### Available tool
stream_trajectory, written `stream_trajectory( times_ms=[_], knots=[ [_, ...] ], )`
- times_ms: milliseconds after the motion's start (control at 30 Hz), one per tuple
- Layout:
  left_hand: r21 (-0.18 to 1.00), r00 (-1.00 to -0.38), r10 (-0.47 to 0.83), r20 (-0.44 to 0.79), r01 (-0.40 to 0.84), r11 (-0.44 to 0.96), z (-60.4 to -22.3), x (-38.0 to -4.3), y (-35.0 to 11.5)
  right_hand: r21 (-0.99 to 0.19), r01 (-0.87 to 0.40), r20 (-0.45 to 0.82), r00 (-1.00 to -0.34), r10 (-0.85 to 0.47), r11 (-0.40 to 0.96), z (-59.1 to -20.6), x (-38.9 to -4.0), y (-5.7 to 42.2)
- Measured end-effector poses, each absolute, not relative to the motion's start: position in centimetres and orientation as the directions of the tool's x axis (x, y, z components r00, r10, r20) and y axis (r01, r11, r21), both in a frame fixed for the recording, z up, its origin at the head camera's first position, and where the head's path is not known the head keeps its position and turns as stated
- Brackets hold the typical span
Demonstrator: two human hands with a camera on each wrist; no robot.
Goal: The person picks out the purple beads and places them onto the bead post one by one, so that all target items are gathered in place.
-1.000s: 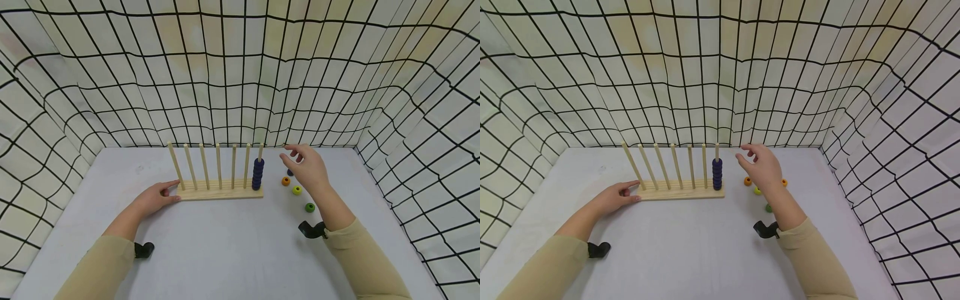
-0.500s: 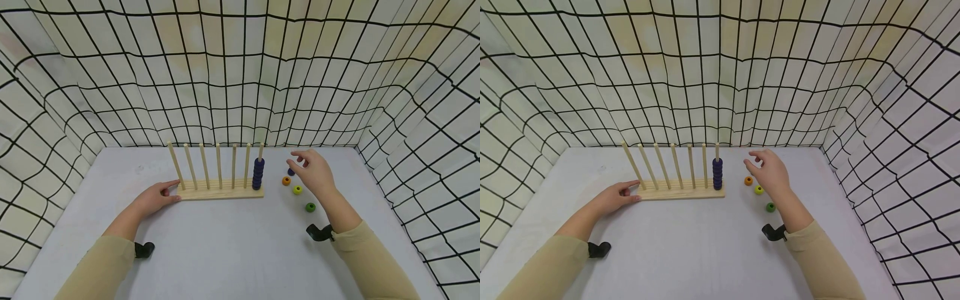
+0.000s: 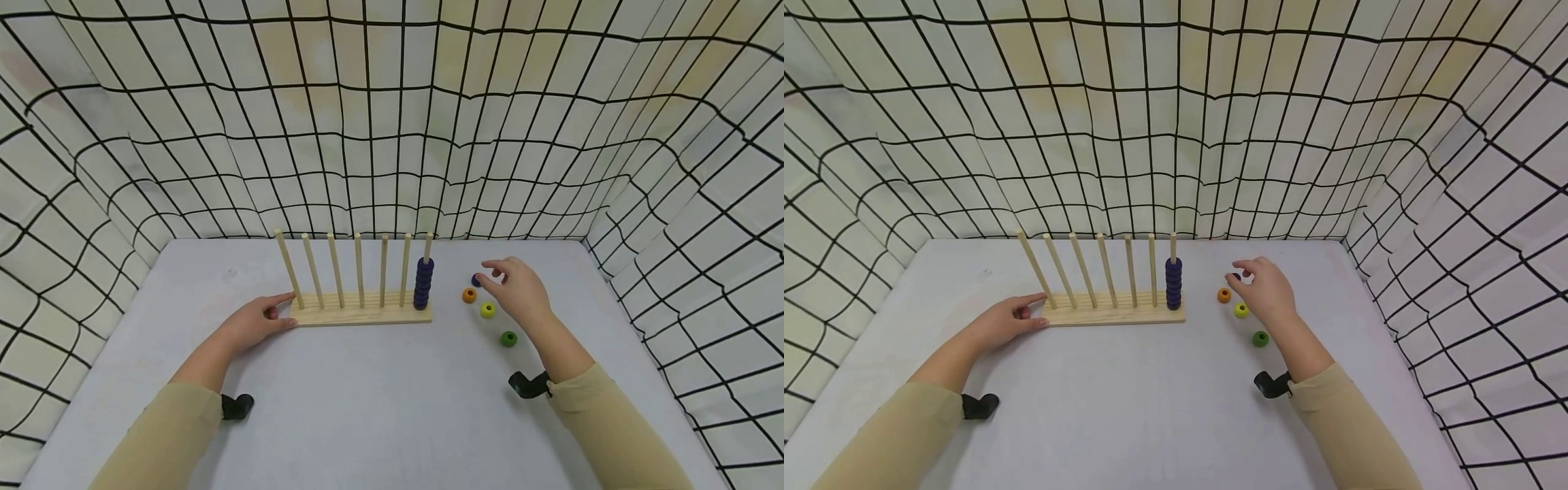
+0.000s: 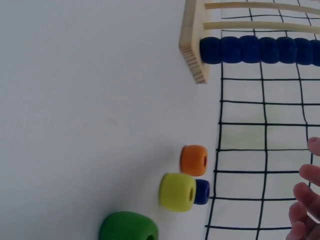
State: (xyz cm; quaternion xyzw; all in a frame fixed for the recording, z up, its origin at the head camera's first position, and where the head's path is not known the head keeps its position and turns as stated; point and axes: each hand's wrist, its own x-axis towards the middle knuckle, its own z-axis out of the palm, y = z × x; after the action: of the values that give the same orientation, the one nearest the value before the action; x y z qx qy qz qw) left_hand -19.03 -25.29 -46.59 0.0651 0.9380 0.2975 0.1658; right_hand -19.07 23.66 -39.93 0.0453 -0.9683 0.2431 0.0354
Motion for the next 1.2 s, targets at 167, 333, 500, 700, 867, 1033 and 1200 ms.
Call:
stream_trajectory(
  times_ms=[167, 333, 500, 700, 867, 1033, 1200],
  knots=[
    [0.579, -0.937, 0.220, -0.272, 0.023, 0.815, -46.6, -19.0, -25.3, -0.461, -0.076, 0.047, -0.997, -0.061, 0.884, -40.8, -19.5, 24.0],
    [0.582, -0.937, 0.219, -0.271, 0.022, 0.813, -46.6, -18.9, -25.4, -0.463, -0.044, -0.002, -0.999, -0.051, 0.885, -41.7, -20.1, 24.3],
    [0.581, -0.939, 0.215, -0.269, 0.019, 0.814, -46.6, -18.9, -25.4, -0.460, -0.006, -0.045, -0.999, -0.030, 0.888, -42.7, -20.9, 24.4],
    [0.585, -0.938, 0.210, -0.275, 0.010, 0.811, -46.7, -18.9, -25.4, -0.452, 0.034, -0.100, -0.995, -0.013, 0.891, -43.5, -21.6, 24.4],
    [0.580, -0.938, 0.212, -0.272, 0.016, 0.815, -46.7, -18.9, -25.3, -0.453, 0.066, -0.149, -0.989, -0.002, 0.889, -44.2, -22.2, 24.5],
    [0.582, -0.938, 0.213, -0.274, 0.015, 0.813, -46.6, -18.9, -25.3, -0.450, 0.101, -0.190, -0.982, 0.016, 0.887, -44.7, -22.6, 24.6],
    [0.573, -0.939, 0.210, -0.273, 0.016, 0.819, -46.7, -18.9, -25.3, -0.455, 0.123, -0.212, -0.977, 0.026, 0.882, -45.0, -23.0, 24.6]
  ],
)
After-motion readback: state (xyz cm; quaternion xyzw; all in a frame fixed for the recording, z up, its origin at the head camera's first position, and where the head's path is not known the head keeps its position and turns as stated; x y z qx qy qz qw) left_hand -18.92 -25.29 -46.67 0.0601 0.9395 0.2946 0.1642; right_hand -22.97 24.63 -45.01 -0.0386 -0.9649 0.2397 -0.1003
